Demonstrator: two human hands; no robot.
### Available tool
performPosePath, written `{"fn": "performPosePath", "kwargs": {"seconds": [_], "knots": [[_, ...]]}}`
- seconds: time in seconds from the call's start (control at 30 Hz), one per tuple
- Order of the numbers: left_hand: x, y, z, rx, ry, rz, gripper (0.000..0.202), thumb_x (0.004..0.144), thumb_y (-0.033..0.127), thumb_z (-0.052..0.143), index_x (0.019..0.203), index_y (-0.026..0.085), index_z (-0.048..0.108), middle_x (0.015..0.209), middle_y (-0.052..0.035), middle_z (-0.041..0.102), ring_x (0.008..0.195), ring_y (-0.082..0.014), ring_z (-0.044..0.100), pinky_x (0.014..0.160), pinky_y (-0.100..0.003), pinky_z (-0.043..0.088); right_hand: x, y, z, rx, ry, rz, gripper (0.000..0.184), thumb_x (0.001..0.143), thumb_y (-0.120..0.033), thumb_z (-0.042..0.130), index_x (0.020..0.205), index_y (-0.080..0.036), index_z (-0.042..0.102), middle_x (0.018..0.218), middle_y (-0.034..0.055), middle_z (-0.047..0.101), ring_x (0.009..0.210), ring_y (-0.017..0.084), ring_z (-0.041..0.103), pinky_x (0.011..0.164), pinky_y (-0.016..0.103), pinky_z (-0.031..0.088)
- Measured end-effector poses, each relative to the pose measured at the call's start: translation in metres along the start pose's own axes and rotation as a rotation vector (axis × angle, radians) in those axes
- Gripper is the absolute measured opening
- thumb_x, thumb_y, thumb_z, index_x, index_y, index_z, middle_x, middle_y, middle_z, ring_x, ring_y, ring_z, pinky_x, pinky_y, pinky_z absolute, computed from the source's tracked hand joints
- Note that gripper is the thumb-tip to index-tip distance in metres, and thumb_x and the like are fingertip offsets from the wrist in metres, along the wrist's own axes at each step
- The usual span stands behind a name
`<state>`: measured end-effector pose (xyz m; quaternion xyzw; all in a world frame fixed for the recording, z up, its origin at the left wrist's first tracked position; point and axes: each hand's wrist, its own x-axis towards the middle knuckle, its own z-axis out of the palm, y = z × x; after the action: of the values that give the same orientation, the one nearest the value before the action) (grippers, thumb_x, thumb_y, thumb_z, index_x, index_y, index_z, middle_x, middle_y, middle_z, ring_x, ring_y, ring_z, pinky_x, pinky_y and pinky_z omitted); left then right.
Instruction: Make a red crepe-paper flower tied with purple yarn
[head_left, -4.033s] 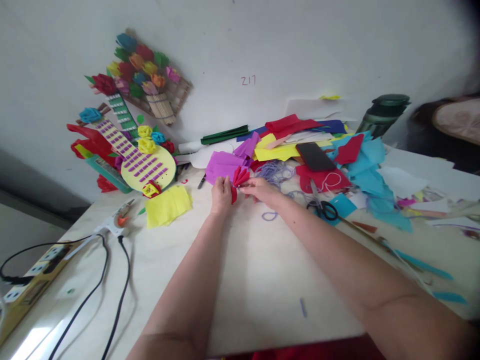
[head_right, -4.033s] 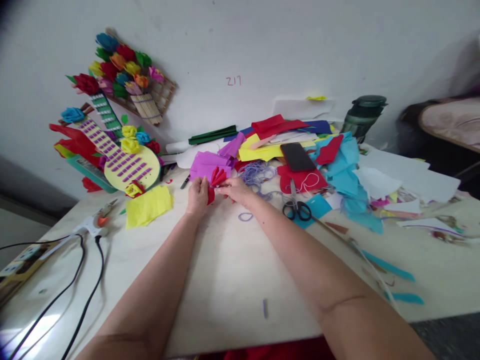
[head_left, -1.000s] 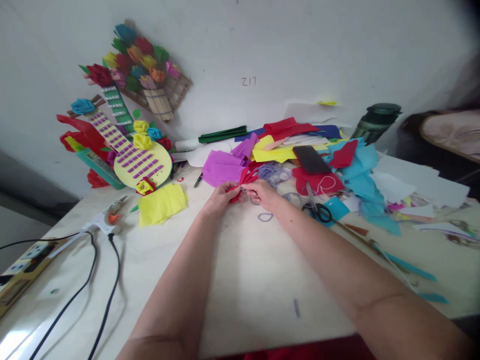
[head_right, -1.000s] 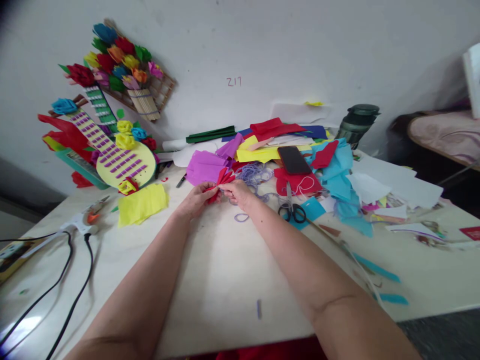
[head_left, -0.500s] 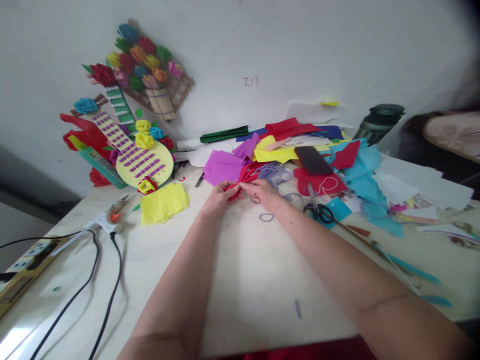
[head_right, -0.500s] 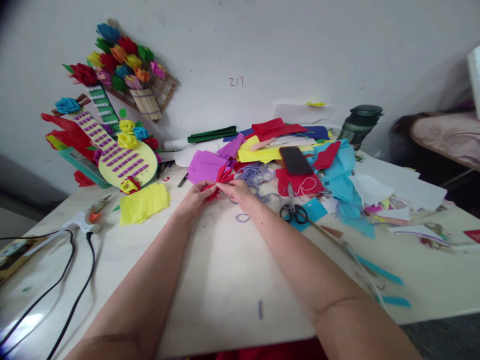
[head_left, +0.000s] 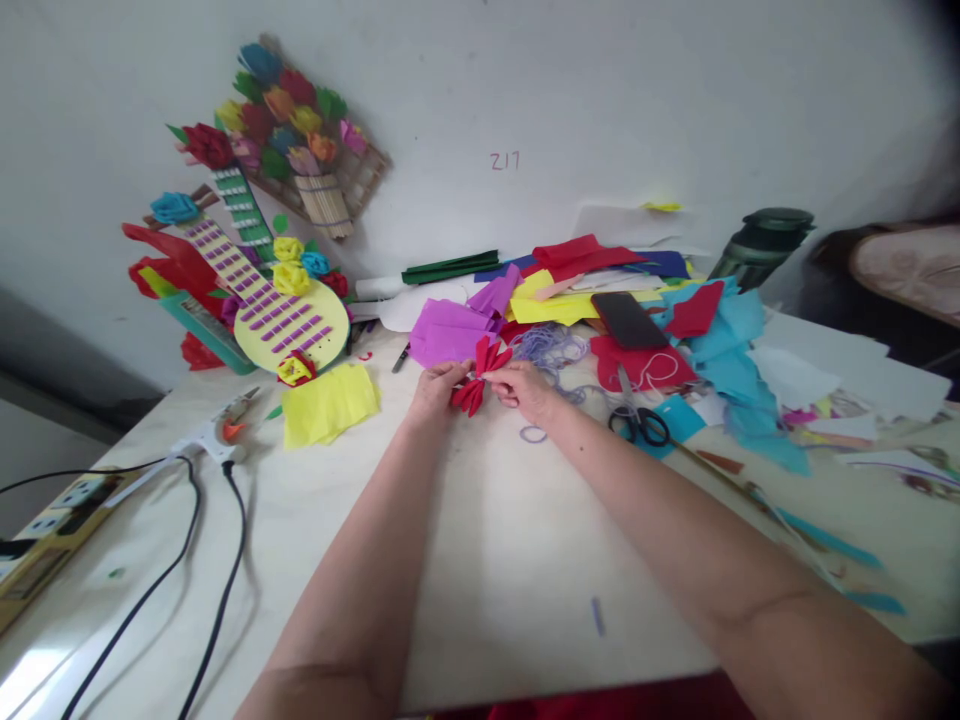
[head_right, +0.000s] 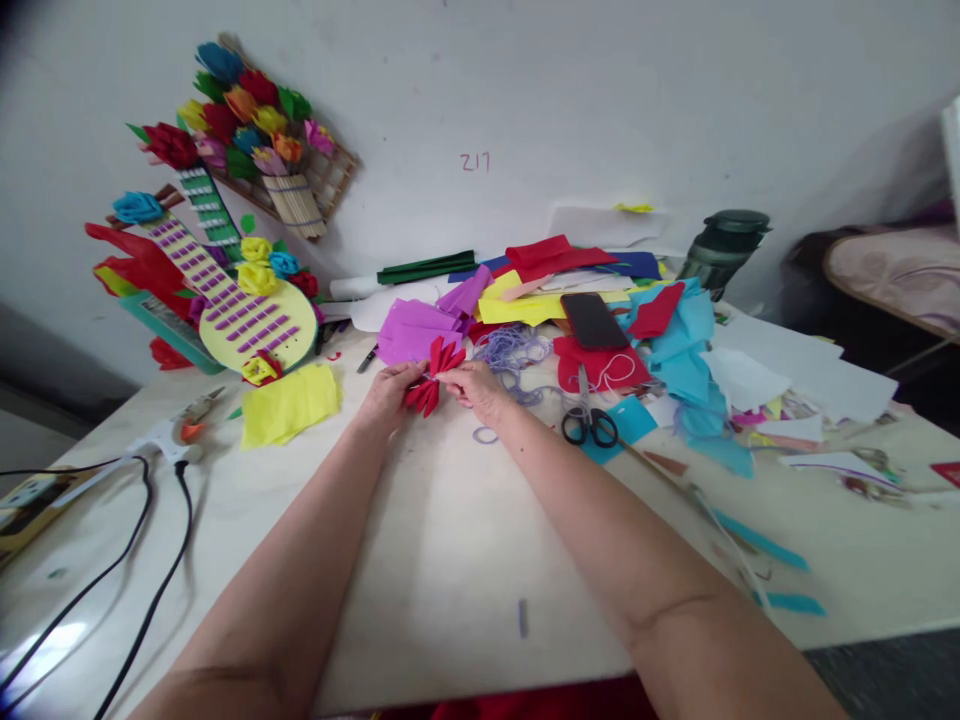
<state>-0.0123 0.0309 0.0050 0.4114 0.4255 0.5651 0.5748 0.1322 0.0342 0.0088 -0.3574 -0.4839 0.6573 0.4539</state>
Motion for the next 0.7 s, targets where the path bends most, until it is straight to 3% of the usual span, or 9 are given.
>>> {"fn": "performPosePath", "kwargs": {"seconds": [0.1,0.27,0.43,0.63,0.7], "knots": [[-0.001,0.002,0.004,-0.021,0.035,0.031,0.030,0.058,0.039,0.074,0.067,0.012,0.062,0.048,0.0034,0.047,0.041,-0.0055,0.038,0.042,-0.020,0.026,0.000,0.000,0.001,-0.012,0.018,0.044,0.020,0.056,-0.026,0.062,0.051,-0.016,0.046,0.037,-0.0082,0.036,0.033,0.002,0.023,0.036,0.020,0.010],[0.001,0.002,0.006,0.150,0.128,0.096,0.029,0.064,0.041,0.069,0.062,0.013,0.060,0.048,0.0048,0.042,0.042,-0.0050,0.030,0.042,-0.021,0.021,0.000,-0.002,0.005,-0.016,0.059,0.085,0.022,0.056,-0.025,0.061,0.051,-0.018,0.040,0.036,-0.0114,0.028,0.033,0.001,0.016,0.035,0.019,0.008],[0.004,-0.001,0.010,0.146,0.205,0.156,0.026,0.074,0.037,0.058,0.059,0.015,0.055,0.049,0.0040,0.040,0.046,-0.0074,0.033,0.047,-0.022,0.026,0.000,-0.002,0.013,-0.080,0.147,0.055,0.028,0.058,-0.025,0.059,0.046,-0.020,0.035,0.032,-0.0099,0.026,0.032,0.003,0.017,0.034,0.021,0.009],[0.007,-0.009,0.013,0.183,0.373,0.214,0.029,0.080,0.038,0.052,0.060,0.018,0.043,0.050,0.0055,0.037,0.048,-0.0077,0.032,0.049,-0.022,0.028,-0.005,-0.002,0.020,-0.151,0.166,0.048,0.026,0.064,-0.033,0.065,0.053,-0.019,0.045,0.034,-0.0101,0.026,0.034,0.004,0.018,0.036,0.023,0.010],[0.007,-0.009,0.011,0.194,0.380,0.207,0.029,0.080,0.038,0.053,0.062,0.018,0.042,0.051,0.0061,0.036,0.048,-0.0075,0.031,0.048,-0.022,0.026,-0.007,-0.002,0.021,-0.180,0.151,0.013,0.026,0.065,-0.037,0.066,0.055,-0.019,0.049,0.036,-0.0104,0.025,0.036,0.004,0.018,0.037,0.023,0.011]]}}
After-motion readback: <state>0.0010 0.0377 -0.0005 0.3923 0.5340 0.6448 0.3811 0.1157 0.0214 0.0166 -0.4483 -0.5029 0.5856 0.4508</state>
